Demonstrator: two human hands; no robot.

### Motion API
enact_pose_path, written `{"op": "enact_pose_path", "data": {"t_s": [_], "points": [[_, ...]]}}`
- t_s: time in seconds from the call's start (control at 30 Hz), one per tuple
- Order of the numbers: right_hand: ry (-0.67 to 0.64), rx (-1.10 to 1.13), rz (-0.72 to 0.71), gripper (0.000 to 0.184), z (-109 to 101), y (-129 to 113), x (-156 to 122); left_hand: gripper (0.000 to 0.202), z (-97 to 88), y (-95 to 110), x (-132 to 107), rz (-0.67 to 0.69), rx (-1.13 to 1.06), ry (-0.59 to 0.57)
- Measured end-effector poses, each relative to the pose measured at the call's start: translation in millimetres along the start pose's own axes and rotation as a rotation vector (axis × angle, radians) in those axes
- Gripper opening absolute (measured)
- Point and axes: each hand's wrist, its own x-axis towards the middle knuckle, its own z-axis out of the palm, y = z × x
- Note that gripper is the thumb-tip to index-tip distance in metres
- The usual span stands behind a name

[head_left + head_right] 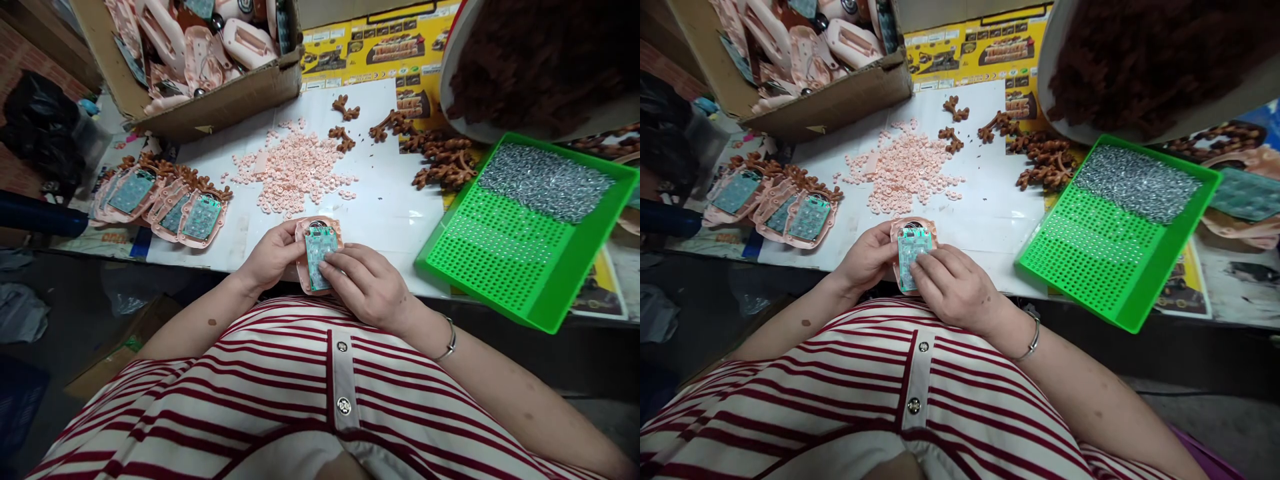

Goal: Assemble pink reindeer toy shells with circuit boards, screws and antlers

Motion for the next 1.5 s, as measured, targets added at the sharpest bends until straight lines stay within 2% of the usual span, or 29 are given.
{"op": "enact_pose_path", "data": {"t_s": [0.17,0.33,0.5,0.6,0.67,0.73,0.87,1.03,1.23,1.37,1.5], "points": [[-0.029,0.005,0.008,0.015,0.4,0.9,-4.0,0.036,-8.2,5.2,1.4,-0.118,-0.194,-0.106],[-0.067,-0.017,0.003,0.014,4.1,-0.5,-4.1,0.042,-3.0,4.3,1.8,-0.149,-0.157,-0.067],[-0.111,0.08,0.005,0.04,7.8,-0.9,-5.9,0.037,4.5,3.6,2.9,-0.15,-0.116,-0.002],[-0.101,0.12,0.147,0.059,8.2,0.4,-5.9,0.04,3.1,2.5,3.1,-0.122,-0.081,-0.015],[-0.147,0.104,0.26,0.071,8.6,1.2,-4.1,0.041,2.3,2.5,3.0,-0.074,-0.051,-0.024],[-0.199,0.072,0.297,0.075,9.3,1.7,-2.5,0.042,3.0,3.9,2.6,-0.038,-0.051,-0.025],[-0.191,-0.012,0.258,0.069,9.5,2.1,-4.1,0.045,8.9,8.5,1.4,-0.074,-0.13,-0.058],[-0.198,-0.026,0.296,0.068,5.8,0.4,-7.6,0.048,18.6,5.4,1.8,-0.126,-0.106,-0.107],[-0.21,-0.057,0.351,0.069,4.3,-3.7,-3.4,0.05,28.6,-2.5,9.7,-0.103,-0.08,-0.068],[-0.26,0.027,0.43,0.069,3.4,5.6,-7.3,0.049,32.6,-3.3,16.7,-0.152,-0.149,-0.064],[-0.264,0.175,0.57,0.049,-0.3,22.9,-20.1,0.046,33.2,-4.4,21.9,-0.273,-0.197,-0.067]]}}
